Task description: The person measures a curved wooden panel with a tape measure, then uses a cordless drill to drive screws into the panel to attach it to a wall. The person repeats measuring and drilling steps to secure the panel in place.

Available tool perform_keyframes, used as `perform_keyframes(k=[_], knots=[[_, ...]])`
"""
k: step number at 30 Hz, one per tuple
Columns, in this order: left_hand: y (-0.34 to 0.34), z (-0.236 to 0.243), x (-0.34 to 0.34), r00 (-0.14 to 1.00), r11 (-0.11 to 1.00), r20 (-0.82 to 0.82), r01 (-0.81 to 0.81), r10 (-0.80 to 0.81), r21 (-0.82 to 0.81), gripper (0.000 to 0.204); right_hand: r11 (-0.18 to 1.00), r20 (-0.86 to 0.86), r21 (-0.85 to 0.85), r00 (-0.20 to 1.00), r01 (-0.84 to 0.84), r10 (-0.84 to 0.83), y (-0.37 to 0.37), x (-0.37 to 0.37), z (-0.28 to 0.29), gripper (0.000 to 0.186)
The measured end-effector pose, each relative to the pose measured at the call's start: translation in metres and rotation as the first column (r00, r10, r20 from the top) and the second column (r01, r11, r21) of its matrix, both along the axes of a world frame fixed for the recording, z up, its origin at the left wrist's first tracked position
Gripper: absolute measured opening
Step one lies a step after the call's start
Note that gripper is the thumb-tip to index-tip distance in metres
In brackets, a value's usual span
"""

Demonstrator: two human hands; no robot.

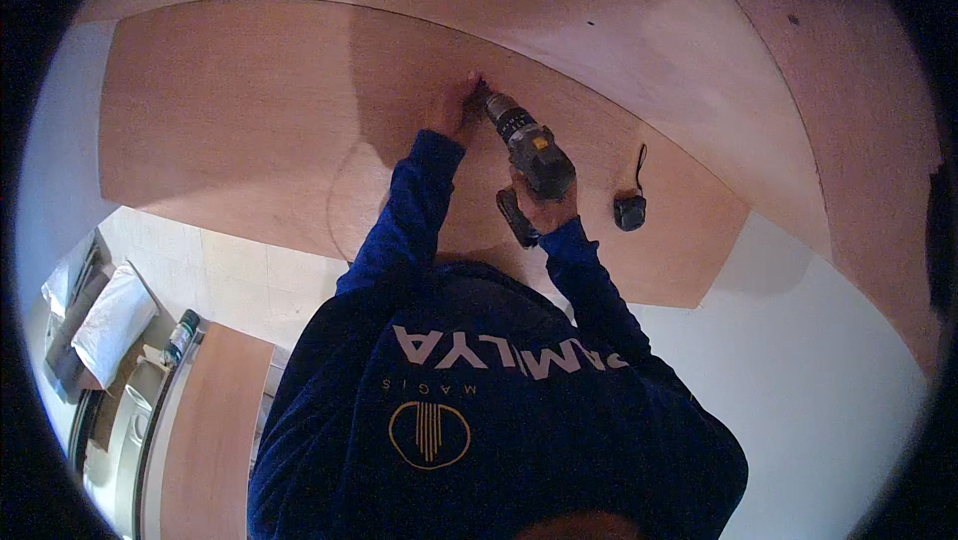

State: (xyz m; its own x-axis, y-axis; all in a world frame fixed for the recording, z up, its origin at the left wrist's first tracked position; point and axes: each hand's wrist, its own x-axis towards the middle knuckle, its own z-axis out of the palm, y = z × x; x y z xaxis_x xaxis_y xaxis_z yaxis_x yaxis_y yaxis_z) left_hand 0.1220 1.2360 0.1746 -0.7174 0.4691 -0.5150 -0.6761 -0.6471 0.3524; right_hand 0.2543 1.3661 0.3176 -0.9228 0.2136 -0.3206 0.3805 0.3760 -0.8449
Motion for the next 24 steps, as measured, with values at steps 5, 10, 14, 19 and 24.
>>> perform_keyframes(k=[5,10,14,19,24], knots=[[0.001,-0.008,0.005,1.000,1.000,0.018,0.019,-0.019,-0.024,0.021,1.000,-0.062,0.011,0.998,0.009,-0.008,0.001,-0.005,-0.004,0.026],[0.002,-0.017,0.006,0.995,0.997,0.101,0.027,-0.020,-0.070,0.021,0.999,-0.042,-0.037,0.999,0.029,-0.031,0.002,0.000,-0.008,0.024],[-0.005,-0.024,0.005,0.992,0.985,0.080,0.111,-0.101,-0.133,0.019,0.998,0.014,-0.037,0.999,0.047,-0.046,0.003,0.005,-0.011,0.026],[0.003,-0.034,0.008,0.986,0.980,0.074,0.158,-0.150,-0.121,0.018,0.999,0.081,-0.022,0.996,0.031,-0.029,0.009,0.010,-0.010,0.031],[0.030,-0.043,0.005,0.956,0.894,-0.041,0.254,-0.289,-0.369,0.022,0.980,0.125,0.193,0.992,-0.036,0.012,0.018,-0.003,-0.003,0.034]])
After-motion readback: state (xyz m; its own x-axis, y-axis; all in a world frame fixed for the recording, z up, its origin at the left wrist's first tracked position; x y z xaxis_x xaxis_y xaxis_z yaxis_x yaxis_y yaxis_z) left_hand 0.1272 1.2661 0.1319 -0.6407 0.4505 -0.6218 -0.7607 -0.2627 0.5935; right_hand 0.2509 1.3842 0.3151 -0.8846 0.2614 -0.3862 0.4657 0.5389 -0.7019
